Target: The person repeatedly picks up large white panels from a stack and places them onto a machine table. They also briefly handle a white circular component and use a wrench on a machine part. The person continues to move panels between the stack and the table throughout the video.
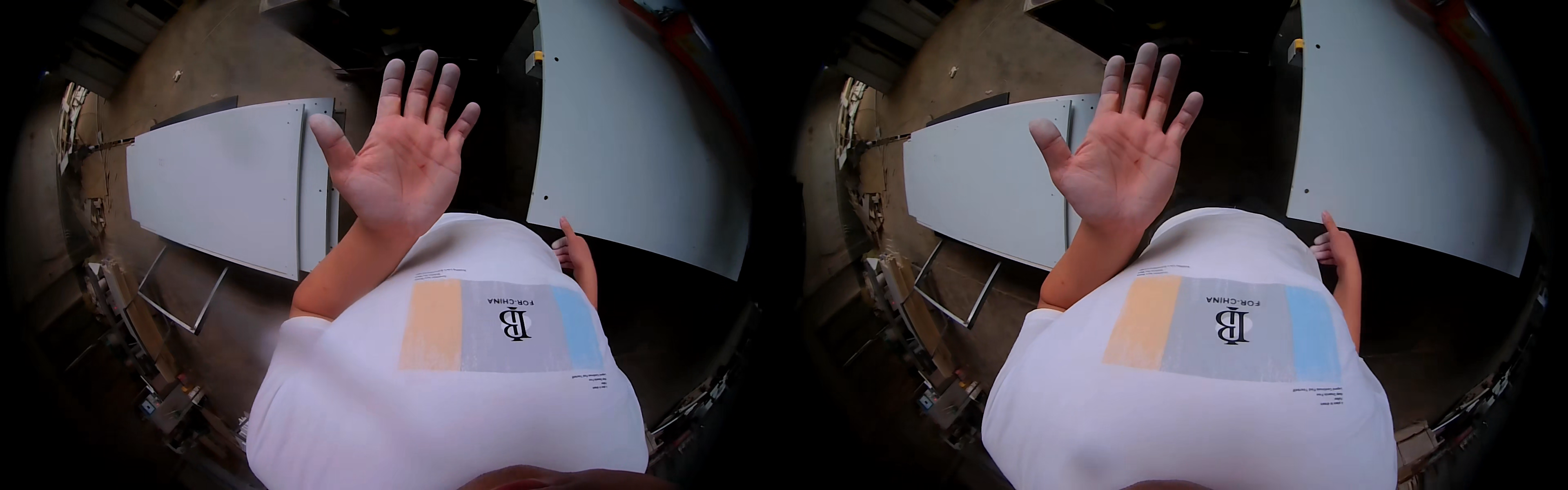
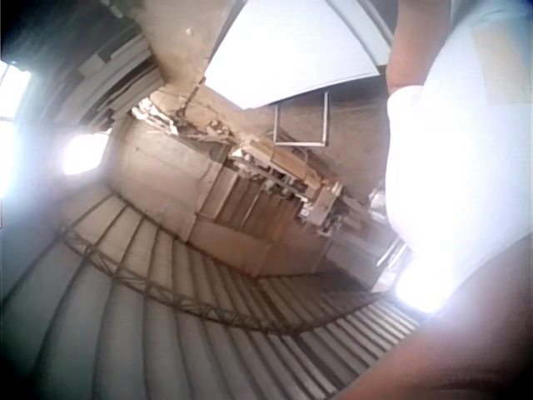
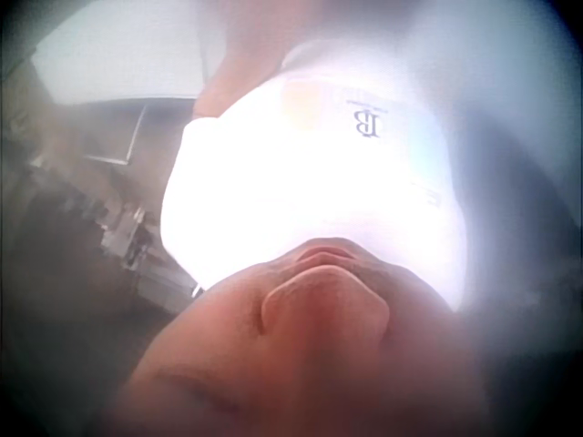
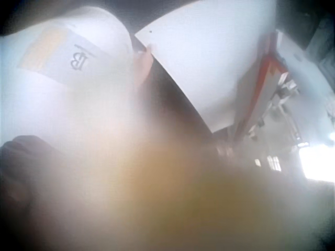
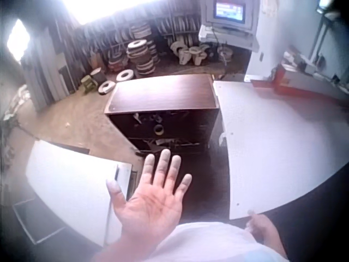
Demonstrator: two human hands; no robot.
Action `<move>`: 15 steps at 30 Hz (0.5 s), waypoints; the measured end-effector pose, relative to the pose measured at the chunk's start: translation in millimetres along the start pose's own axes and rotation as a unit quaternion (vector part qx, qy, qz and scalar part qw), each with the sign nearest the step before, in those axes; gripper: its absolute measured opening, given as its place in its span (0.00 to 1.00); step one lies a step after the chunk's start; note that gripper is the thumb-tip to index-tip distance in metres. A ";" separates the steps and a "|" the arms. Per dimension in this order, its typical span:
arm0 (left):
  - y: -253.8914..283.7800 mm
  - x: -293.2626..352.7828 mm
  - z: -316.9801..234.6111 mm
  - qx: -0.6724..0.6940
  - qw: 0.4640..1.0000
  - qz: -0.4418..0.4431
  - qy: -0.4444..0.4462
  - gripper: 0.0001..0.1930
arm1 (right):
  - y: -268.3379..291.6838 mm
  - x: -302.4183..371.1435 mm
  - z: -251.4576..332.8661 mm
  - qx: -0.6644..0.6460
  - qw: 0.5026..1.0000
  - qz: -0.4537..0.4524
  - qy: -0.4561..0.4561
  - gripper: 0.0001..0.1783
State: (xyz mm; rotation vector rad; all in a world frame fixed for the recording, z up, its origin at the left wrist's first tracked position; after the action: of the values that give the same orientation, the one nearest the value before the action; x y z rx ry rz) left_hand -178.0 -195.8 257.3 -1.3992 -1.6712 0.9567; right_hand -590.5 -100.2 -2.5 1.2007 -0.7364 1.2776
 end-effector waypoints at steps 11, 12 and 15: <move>-74.4 38.4 -49.5 0.061 0.993 0.099 0.010 0.52 | -176.1 296.8 204.9 -0.080 0.812 0.389 0.429 0.28; -73.9 41.0 -55.2 0.061 0.992 0.107 0.012 0.53 | -199.4 316.8 208.4 -0.077 0.797 0.421 0.427 0.29; -62.4 49.2 -75.4 0.039 0.992 0.117 -0.020 0.54 | -250.1 344.7 214.7 -0.067 0.801 0.440 0.401 0.29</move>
State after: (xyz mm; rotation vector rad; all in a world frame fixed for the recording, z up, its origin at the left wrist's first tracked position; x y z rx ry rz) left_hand -144.2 -148.8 350.3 -1.5563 -1.5031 1.1764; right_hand -238.4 -163.6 313.0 0.0373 -0.7180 2.2369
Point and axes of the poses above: each hand's wrist, its own x-axis away from the middle knuckle, its own y-axis out of the back of the hand, z = x × y, the point moved 8 cm from there along -x, towards the middle knuckle, and after that the axes turned 14 degrees about -x, right-handed, at the moved point
